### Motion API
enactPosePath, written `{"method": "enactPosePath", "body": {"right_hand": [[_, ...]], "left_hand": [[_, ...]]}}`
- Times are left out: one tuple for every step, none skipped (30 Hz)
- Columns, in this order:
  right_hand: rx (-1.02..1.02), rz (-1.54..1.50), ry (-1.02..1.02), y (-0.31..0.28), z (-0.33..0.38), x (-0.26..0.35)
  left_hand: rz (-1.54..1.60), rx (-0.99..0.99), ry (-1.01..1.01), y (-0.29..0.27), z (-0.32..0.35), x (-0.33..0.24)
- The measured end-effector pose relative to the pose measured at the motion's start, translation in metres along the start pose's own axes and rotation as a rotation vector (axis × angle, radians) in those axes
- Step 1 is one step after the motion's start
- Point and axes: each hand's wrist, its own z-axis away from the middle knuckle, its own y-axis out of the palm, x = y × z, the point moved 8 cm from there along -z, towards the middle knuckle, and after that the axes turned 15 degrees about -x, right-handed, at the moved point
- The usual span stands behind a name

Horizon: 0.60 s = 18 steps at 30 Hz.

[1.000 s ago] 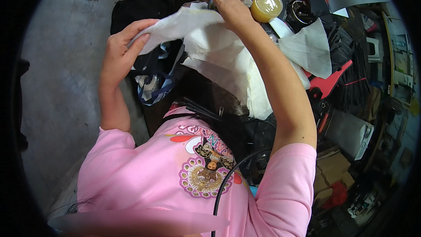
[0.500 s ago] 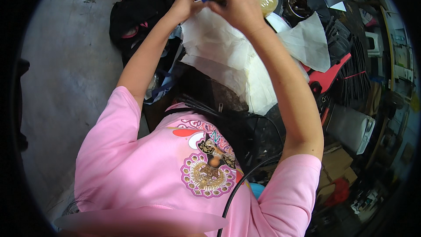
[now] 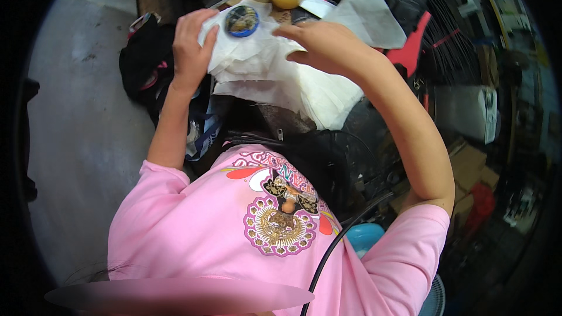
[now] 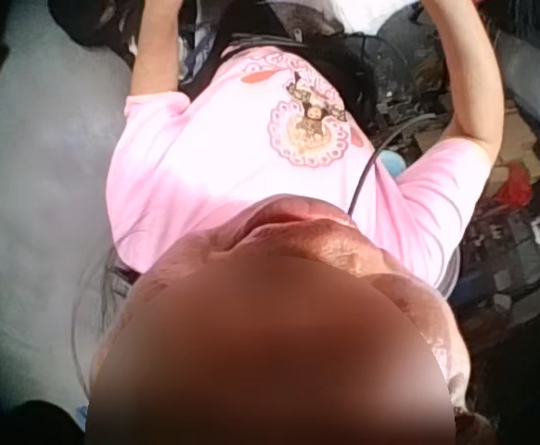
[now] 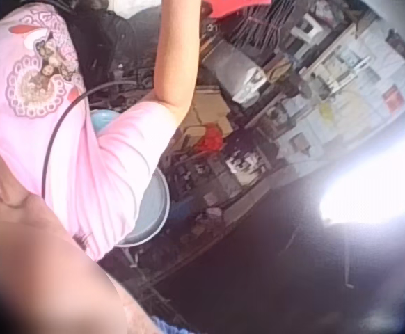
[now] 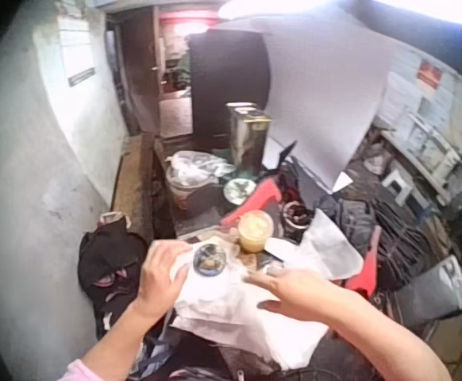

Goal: The person folds a stack of white fabric sheets on a cluttered workbench. They repeatedly smooth, align, and restack the sheets by hand, occasionally moving a small container and a pair of scissors aside to access the fabric.

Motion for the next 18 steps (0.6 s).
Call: {"method": "enactPosePath", "body": {"right_hand": [[0.017, -0.036, 0.108, -0.002, 0.02, -0.013], [-0.012, -0.099, 0.161, -0.005, 0.041, -0.021], [-0.02, -0.151, 0.245, -0.006, 0.063, -0.033], [-0.084, -0.209, 0.302, -0.011, 0.084, -0.042], [-0.125, -0.251, 0.398, -0.014, 0.109, -0.053], [-0.167, -0.298, 0.498, -0.016, 0.135, -0.063], [-0.214, -0.384, 0.606, -0.015, 0.159, -0.07], [-0.266, -0.48, 0.71, -0.014, 0.184, -0.078], [-0.32, -0.578, 0.81, -0.011, 0.206, -0.084], [-0.384, -0.616, 0.823, -0.009, 0.223, -0.085], [-0.447, -0.653, 0.831, -0.006, 0.236, -0.084], [-0.51, -0.689, 0.836, -0.003, 0.248, -0.083], [-0.548, -0.733, 0.885, 0.003, 0.261, -0.082], [-0.605, -0.777, 0.881, 0.007, 0.27, -0.079], [-0.657, -0.813, 0.912, 0.011, 0.279, -0.077], [-0.711, -0.789, 0.888, 0.011, 0.285, -0.073], [-0.782, -0.814, 0.888, 0.011, 0.292, -0.07], [-0.851, -0.837, 0.893, 0.011, 0.299, -0.068]], "left_hand": [[0.096, 0.034, 0.037, 0.007, 0.002, -0.018], [0.159, 0.111, 0.052, 0.016, 0.006, -0.034], [0.2, 0.178, 0.077, 0.025, 0.008, -0.048], [0.244, 0.245, 0.097, 0.033, 0.012, -0.057], [0.283, 0.31, 0.123, 0.04, 0.016, -0.067], [0.322, 0.392, 0.092, 0.048, 0.02, -0.072], [0.365, 0.412, 0.079, 0.054, 0.022, -0.075], [0.403, 0.429, 0.07, 0.061, 0.023, -0.08], [0.437, 0.446, 0.063, 0.069, 0.024, -0.084], [0.478, 0.465, 0.037, 0.08, 0.025, -0.086], [0.528, 0.481, -0.027, 0.094, 0.024, -0.087], [0.576, 0.496, -0.092, 0.11, 0.025, -0.087], [0.624, 0.511, -0.157, 0.128, 0.025, -0.086], [0.636, 0.498, -0.226, 0.148, 0.024, -0.083], [0.649, 0.484, -0.297, 0.171, 0.022, -0.079], [0.686, 0.445, -0.35, 0.191, 0.018, -0.075], [0.619, 0.435, -0.372, 0.212, 0.018, -0.069], [0.577, 0.4, -0.378, 0.229, 0.017, -0.065]]}}
